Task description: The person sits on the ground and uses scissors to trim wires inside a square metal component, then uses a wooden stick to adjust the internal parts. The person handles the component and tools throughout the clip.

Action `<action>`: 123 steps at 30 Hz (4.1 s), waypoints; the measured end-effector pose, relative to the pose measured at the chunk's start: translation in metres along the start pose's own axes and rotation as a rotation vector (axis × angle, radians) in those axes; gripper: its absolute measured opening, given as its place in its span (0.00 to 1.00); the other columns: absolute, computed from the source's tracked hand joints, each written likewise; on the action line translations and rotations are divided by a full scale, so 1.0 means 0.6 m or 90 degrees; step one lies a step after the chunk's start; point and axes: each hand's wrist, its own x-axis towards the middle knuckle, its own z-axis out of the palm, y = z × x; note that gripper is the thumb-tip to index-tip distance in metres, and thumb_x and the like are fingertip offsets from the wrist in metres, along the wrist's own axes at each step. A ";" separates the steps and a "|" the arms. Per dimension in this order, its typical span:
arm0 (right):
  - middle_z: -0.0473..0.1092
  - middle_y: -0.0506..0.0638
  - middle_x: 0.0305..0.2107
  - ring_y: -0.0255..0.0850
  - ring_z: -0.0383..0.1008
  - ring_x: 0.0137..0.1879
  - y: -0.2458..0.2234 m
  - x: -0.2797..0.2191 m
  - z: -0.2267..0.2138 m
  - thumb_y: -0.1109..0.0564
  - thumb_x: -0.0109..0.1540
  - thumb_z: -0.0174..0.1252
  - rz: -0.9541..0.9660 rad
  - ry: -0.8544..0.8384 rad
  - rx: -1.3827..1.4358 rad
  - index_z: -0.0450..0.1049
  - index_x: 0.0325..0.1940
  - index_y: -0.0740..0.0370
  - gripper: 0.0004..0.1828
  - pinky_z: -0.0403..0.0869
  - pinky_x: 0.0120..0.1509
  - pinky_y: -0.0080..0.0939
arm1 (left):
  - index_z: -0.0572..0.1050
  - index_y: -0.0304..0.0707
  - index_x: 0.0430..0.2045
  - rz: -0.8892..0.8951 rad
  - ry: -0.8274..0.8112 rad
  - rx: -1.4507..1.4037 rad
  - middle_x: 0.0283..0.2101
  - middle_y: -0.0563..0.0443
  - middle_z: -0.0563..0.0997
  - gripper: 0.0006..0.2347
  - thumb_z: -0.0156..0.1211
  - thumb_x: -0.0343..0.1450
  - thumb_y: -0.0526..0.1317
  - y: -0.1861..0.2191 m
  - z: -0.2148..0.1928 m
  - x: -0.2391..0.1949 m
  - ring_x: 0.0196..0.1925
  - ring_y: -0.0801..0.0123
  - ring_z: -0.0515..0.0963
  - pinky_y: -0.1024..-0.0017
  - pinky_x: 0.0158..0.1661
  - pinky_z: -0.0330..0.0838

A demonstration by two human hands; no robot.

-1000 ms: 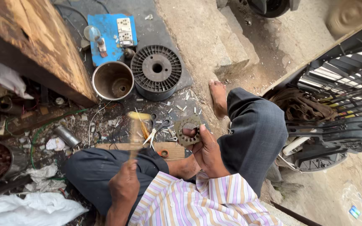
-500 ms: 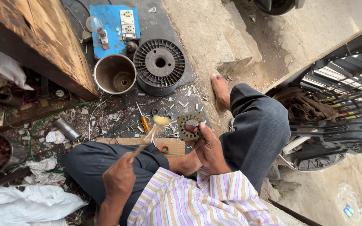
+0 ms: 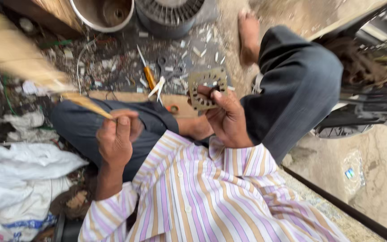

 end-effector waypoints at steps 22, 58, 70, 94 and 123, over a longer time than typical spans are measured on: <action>0.74 0.55 0.52 0.41 0.75 0.62 0.004 -0.025 0.025 0.67 0.64 0.67 0.011 -0.027 -0.135 0.71 0.60 0.69 0.21 0.75 0.72 0.39 | 0.78 0.35 0.44 0.345 -0.181 0.295 0.45 0.45 0.84 0.07 0.68 0.76 0.36 0.059 0.111 0.056 0.49 0.63 0.87 0.72 0.46 0.83; 0.75 0.54 0.50 0.41 0.76 0.60 0.018 -0.022 0.005 0.66 0.63 0.67 -0.012 -0.011 -0.144 0.70 0.62 0.66 0.24 0.76 0.69 0.41 | 0.77 0.33 0.42 0.375 -0.163 0.347 0.45 0.43 0.85 0.08 0.68 0.75 0.37 0.052 0.112 0.037 0.49 0.61 0.88 0.73 0.44 0.85; 0.75 0.55 0.51 0.43 0.77 0.60 0.023 -0.023 -0.001 0.67 0.62 0.67 -0.022 0.006 -0.167 0.69 0.63 0.67 0.25 0.77 0.69 0.43 | 0.77 0.34 0.43 0.330 -0.141 0.267 0.42 0.44 0.85 0.06 0.66 0.78 0.36 0.045 0.113 0.037 0.45 0.64 0.87 0.72 0.47 0.83; 0.74 0.55 0.51 0.42 0.76 0.59 0.017 -0.020 0.009 0.68 0.63 0.65 -0.034 0.029 -0.164 0.67 0.64 0.67 0.25 0.77 0.68 0.43 | 0.76 0.35 0.40 0.315 -0.135 0.336 0.41 0.46 0.83 0.05 0.64 0.80 0.37 0.045 0.132 0.047 0.41 0.68 0.85 0.75 0.42 0.81; 0.73 0.53 0.47 0.31 0.73 0.46 0.008 -0.014 0.020 0.65 0.63 0.64 0.054 0.057 -0.147 0.69 0.60 0.69 0.22 0.75 0.48 0.27 | 0.78 0.35 0.40 0.325 -0.271 0.245 0.42 0.45 0.85 0.05 0.66 0.77 0.37 0.023 0.089 0.094 0.49 0.63 0.87 0.72 0.45 0.83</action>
